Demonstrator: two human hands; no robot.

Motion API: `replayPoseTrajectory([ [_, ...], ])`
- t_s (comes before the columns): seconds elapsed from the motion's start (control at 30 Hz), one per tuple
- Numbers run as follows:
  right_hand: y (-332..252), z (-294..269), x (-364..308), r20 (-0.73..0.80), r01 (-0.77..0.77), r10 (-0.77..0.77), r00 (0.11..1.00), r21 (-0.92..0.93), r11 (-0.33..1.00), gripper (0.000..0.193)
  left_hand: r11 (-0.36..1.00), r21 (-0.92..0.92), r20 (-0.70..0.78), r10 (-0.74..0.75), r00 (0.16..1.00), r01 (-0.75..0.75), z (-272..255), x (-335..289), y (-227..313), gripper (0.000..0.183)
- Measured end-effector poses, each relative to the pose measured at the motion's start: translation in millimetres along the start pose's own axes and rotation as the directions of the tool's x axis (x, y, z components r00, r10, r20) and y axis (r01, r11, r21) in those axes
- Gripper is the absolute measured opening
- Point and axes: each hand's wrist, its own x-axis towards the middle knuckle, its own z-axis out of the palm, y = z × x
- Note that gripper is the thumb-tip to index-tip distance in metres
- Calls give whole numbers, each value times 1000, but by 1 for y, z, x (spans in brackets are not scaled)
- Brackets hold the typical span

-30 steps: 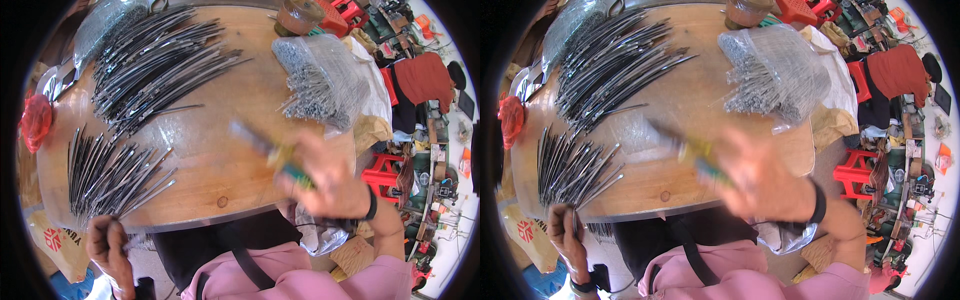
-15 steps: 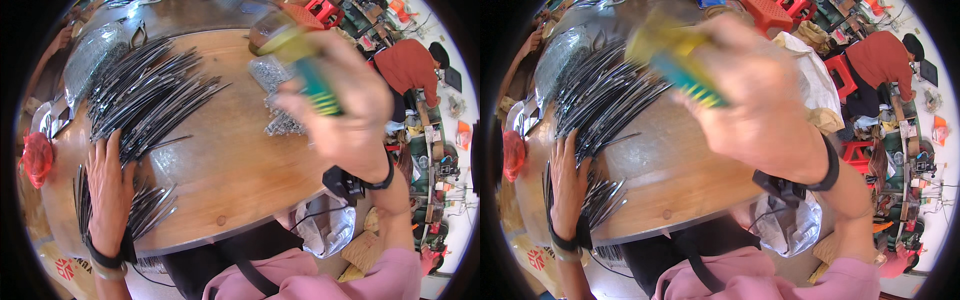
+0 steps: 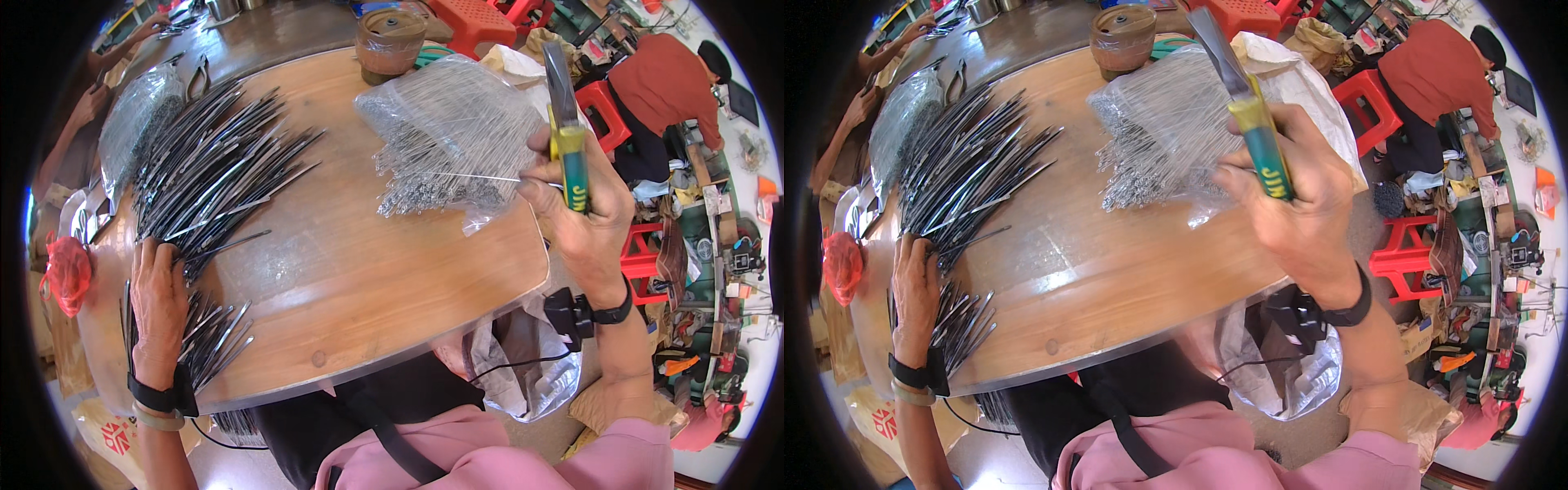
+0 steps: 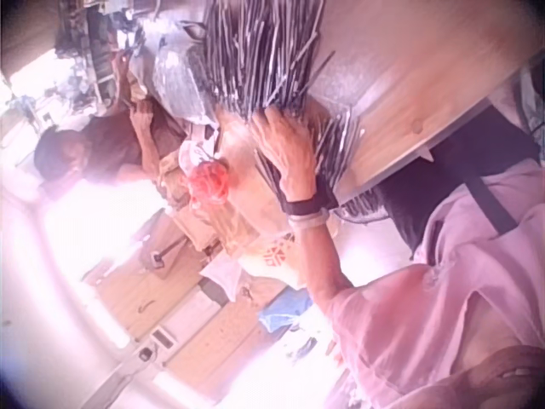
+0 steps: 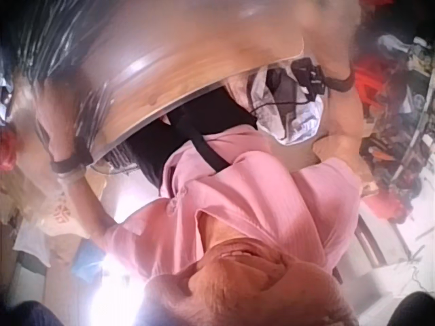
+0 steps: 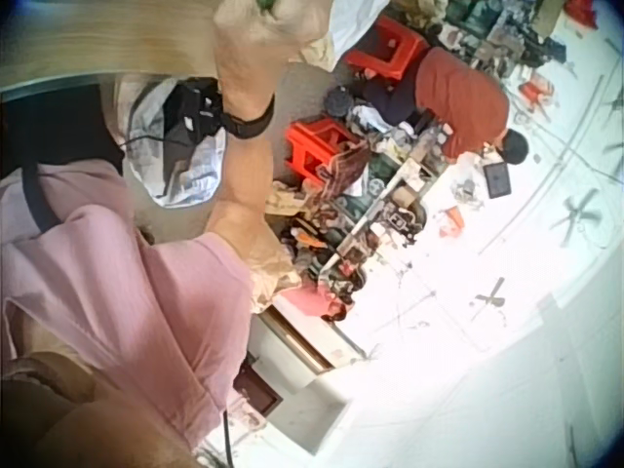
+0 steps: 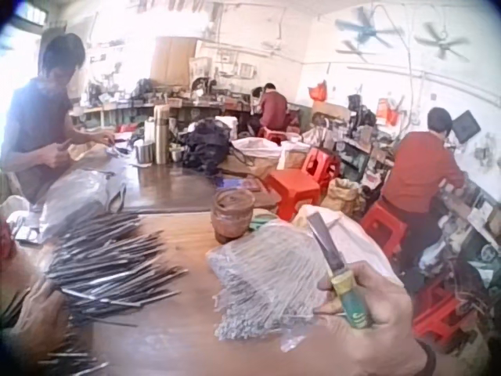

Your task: The person is using pliers to cut and bend thin metal wires and sorting them into groups on a wooden table.

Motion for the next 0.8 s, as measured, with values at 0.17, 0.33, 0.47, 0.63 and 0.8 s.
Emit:
replayPoseTrajectory([
  [0.17, -10, -28, -4, 9, 48, -48, 999, -323, 945, 14, 994, 48, 5, 102, 995, -102, -7, 14, 13, 18],
  [0.33, -16, -44, -32, -200, -191, 200, 959, 64, 980, 17, 660, -665, 34, -441, 897, 350, -24, 9, 26, 13],
  [0.47, 11, -21, -77, -42, -446, 738, 674, 773, 451, 15, -330, -783, 618, -514, 595, 528, -54, -33, 88, 29],
  [0.63, -29, 21, -112, 502, -425, 701, 506, 853, -304, 20, -806, -502, 765, -246, 595, 313, -41, -54, 132, 45],
  [0.8, -61, 40, -116, 631, -452, 495, 597, 775, -442, 22, -891, -322, 752, -34, 658, 321, -47, -85, 147, 60],
])
